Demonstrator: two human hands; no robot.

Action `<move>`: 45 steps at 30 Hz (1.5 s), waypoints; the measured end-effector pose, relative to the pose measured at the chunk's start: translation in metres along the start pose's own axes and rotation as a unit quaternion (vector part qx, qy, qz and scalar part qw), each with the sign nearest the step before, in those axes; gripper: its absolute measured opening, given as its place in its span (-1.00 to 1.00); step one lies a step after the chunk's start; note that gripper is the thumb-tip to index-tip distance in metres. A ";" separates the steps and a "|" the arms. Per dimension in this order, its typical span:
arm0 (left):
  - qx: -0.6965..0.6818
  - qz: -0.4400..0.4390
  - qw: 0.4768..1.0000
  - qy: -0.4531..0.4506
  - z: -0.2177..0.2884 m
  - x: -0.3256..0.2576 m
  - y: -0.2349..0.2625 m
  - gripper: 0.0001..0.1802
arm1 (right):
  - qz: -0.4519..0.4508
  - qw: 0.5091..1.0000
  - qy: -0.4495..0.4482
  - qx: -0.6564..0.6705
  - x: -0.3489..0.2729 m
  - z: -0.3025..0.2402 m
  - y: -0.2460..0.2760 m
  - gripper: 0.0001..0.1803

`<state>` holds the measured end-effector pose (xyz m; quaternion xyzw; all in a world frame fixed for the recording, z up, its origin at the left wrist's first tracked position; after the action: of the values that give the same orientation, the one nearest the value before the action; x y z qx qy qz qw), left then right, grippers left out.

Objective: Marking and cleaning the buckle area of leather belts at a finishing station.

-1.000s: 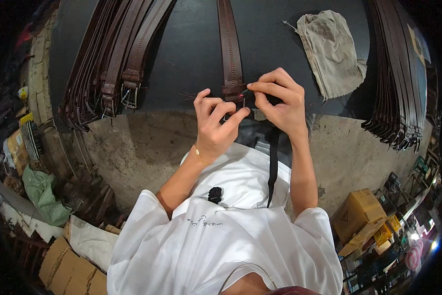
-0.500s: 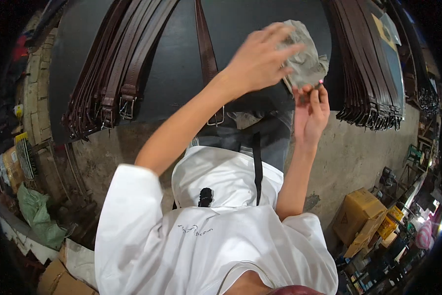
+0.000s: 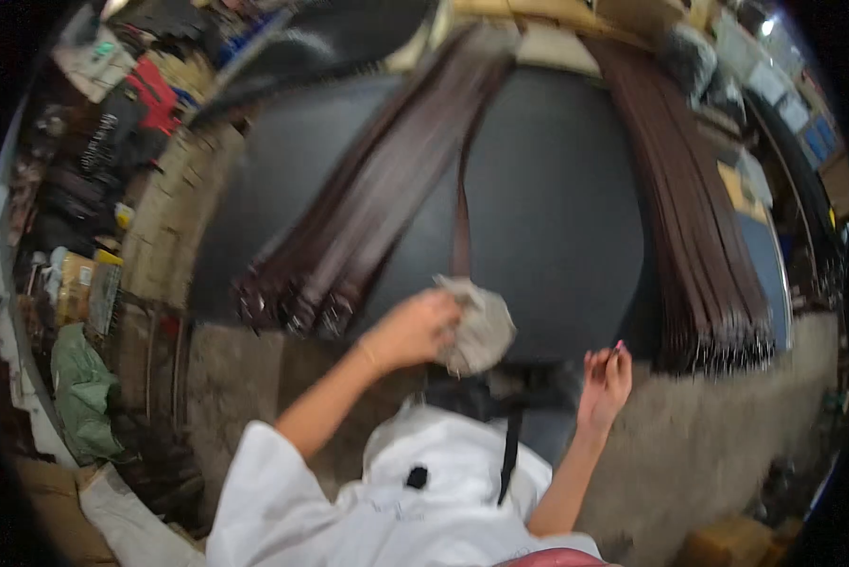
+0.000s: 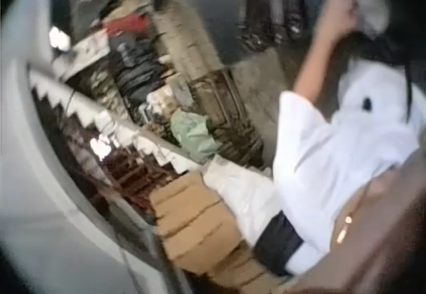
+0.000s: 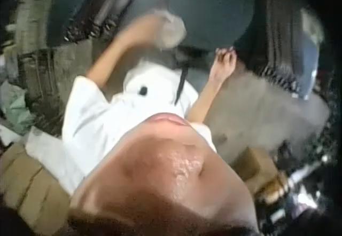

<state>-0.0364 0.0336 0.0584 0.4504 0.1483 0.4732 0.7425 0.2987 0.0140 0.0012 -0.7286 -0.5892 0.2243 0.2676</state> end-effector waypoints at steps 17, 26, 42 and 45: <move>0.056 0.161 0.985 0.007 0.008 -0.010 -0.025 -0.74 | -0.322 0.932 -0.118 -0.120 0.085 0.174 -0.189 -0.87; 0.089 0.151 0.984 0.030 0.009 -0.009 -0.029 -0.68 | -0.294 0.942 -0.122 -0.104 0.084 0.170 -0.186 -0.87; 0.081 0.160 0.984 0.015 0.009 -0.008 -0.027 -0.66 | -0.289 0.944 -0.128 -0.091 0.085 0.172 -0.184 -0.85; 0.072 0.171 0.982 0.026 0.007 -0.010 -0.029 -0.66 | -0.286 0.945 -0.131 -0.086 0.085 0.173 -0.183 -0.83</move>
<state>-0.0201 0.0175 0.0365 0.5087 0.1219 0.5929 0.6122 0.0702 0.1482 -0.0108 -0.5135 -0.8199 0.1802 0.1776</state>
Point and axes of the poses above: each hand's wrist, its own x-axis towards the middle knuckle, its own y-axis out of the back of the hand, z = x × y, the point moved 5 cm from there along x, towards the middle knuckle, and after that the axes turned 2 degrees about -z, right-handed, at the moved point
